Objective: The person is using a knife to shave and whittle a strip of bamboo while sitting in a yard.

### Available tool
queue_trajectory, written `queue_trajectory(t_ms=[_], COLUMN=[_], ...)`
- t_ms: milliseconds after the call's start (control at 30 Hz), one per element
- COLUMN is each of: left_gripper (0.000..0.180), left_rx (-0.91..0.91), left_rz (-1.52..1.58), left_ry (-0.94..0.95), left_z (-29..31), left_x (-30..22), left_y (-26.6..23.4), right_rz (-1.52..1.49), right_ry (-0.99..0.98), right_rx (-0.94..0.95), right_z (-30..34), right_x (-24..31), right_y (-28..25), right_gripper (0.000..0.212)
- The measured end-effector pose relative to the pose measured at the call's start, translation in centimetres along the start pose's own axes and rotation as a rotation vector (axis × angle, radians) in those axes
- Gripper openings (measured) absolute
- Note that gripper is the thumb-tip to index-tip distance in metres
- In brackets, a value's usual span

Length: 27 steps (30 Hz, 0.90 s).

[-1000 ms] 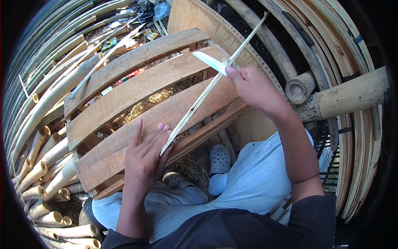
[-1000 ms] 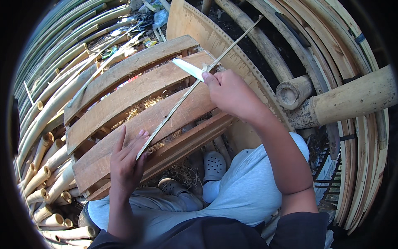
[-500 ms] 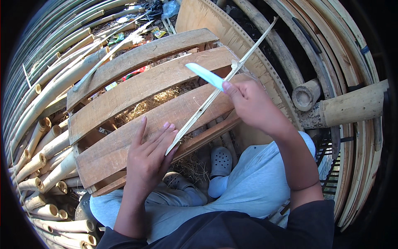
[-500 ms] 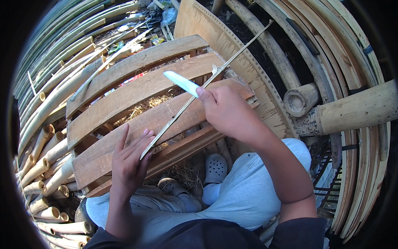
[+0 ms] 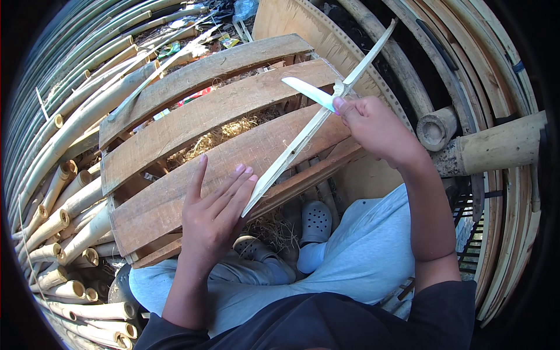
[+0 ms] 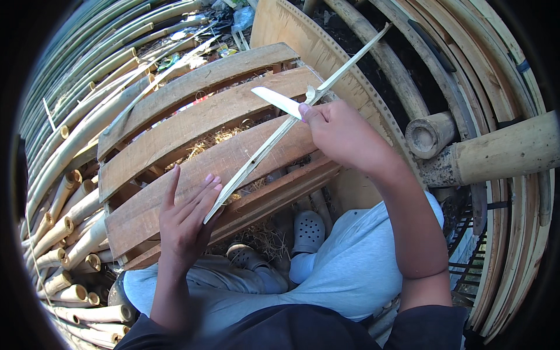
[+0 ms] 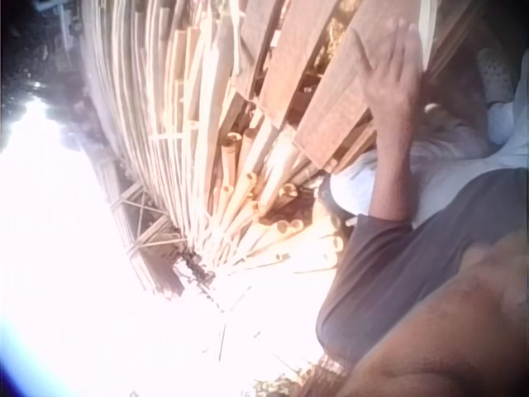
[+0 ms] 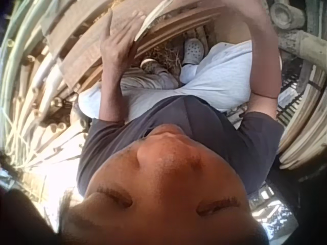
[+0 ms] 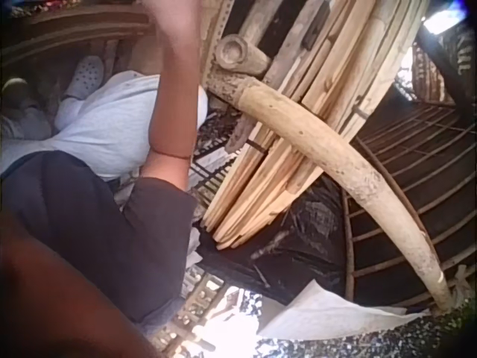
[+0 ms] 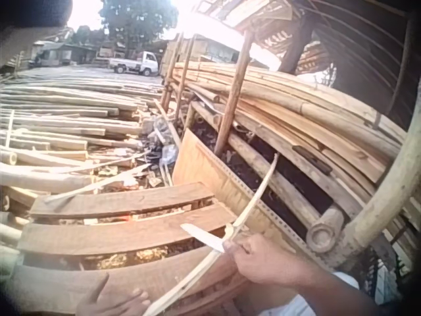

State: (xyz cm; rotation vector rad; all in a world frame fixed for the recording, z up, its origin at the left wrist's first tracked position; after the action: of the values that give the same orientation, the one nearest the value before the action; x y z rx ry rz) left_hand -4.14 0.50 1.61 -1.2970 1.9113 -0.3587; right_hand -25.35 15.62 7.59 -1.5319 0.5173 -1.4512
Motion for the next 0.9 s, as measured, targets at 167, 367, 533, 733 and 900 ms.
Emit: queue_trajectory(t_ms=[167, 367, 533, 733, 900], left_gripper=[0.034, 0.034, 0.032, 0.031, 0.034], left_rx=[-0.042, -0.038, -0.05, -0.043, -0.044], left_rz=[-0.016, -0.056, -0.072, -0.052, -0.047], left_ry=[-0.006, -0.003, 0.009, -0.023, -0.021], left_z=[0.2, 0.0, 0.2, 0.7, 0.7], left_x=[0.4, 0.2, 0.5, 0.6, 0.6], left_y=[-0.6, -0.3, -0.3, -0.4, -0.3], right_rz=[-0.019, -0.03, -0.051, -0.133, -0.169], right_ry=[-0.156, -0.11, -0.021, 0.184, 0.086], right_rx=[-0.137, -0.029, -0.201, -0.035, -0.057], right_z=[-0.1, 1.7, -0.6, -0.3, -0.3], right_x=[-0.8, 0.0, -2.5, -2.0, -1.1], right_y=[0.8, 2.7, 0.9, 0.9, 0.4], right_gripper=[0.053, 0.053, 0.054, 0.051, 0.049])
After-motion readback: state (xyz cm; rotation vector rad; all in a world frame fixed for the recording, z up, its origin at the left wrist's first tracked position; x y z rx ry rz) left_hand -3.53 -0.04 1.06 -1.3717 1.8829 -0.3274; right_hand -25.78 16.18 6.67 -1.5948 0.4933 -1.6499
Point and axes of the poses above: each hand's wrist, its own z-axis away from the middle knuckle, its own y-axis out of the palm, x = y × z, the point moved 6 cm from there along -z, towards the middle knuckle, and after that the axes turned 15 degrees about -x, right-handed, at the moved point
